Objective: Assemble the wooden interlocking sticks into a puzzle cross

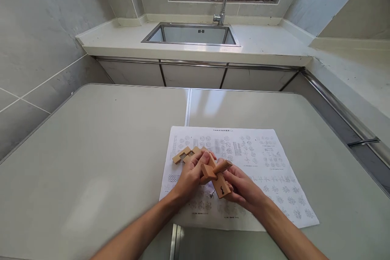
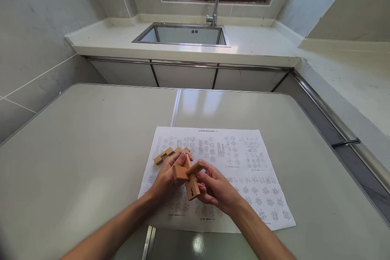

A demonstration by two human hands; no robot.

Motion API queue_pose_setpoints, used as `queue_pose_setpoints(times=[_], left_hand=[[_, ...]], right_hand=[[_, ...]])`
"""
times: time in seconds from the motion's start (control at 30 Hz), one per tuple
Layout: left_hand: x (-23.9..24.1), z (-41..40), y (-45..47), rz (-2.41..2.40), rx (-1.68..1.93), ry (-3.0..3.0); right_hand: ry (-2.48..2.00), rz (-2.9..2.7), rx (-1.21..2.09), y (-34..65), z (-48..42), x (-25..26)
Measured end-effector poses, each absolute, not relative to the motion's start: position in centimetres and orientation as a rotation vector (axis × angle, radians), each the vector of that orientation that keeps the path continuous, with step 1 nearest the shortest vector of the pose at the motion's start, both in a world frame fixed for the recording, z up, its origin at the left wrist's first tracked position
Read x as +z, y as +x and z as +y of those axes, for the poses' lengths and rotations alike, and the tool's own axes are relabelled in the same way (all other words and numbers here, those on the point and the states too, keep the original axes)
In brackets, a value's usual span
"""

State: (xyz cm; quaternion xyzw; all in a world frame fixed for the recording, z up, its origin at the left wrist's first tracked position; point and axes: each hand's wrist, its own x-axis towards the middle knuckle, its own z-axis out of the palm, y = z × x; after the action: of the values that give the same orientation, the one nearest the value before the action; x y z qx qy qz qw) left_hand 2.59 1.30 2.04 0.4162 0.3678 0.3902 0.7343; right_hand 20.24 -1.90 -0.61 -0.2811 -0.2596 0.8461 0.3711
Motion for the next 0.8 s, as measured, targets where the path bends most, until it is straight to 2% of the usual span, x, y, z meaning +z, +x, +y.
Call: queue_pose_setpoints(times=[0.53,0.63,0.8], left_hand=[[2.3,1.6,2.8,0.950,0.799,0.866],[1.9,1.7,3.0,0.893,0.804,0.774],[1.7,1.8,3.2,0.813,0.804,0.706]], right_hand=[[-0.623,-0.841,2.280,21.7,-2.1,-0.9],[-0.657,-0.783,2.179,22.1,-1.7,-0.4],[-0.799,-0.585,1.809,22.9,-0.4,1.0]])
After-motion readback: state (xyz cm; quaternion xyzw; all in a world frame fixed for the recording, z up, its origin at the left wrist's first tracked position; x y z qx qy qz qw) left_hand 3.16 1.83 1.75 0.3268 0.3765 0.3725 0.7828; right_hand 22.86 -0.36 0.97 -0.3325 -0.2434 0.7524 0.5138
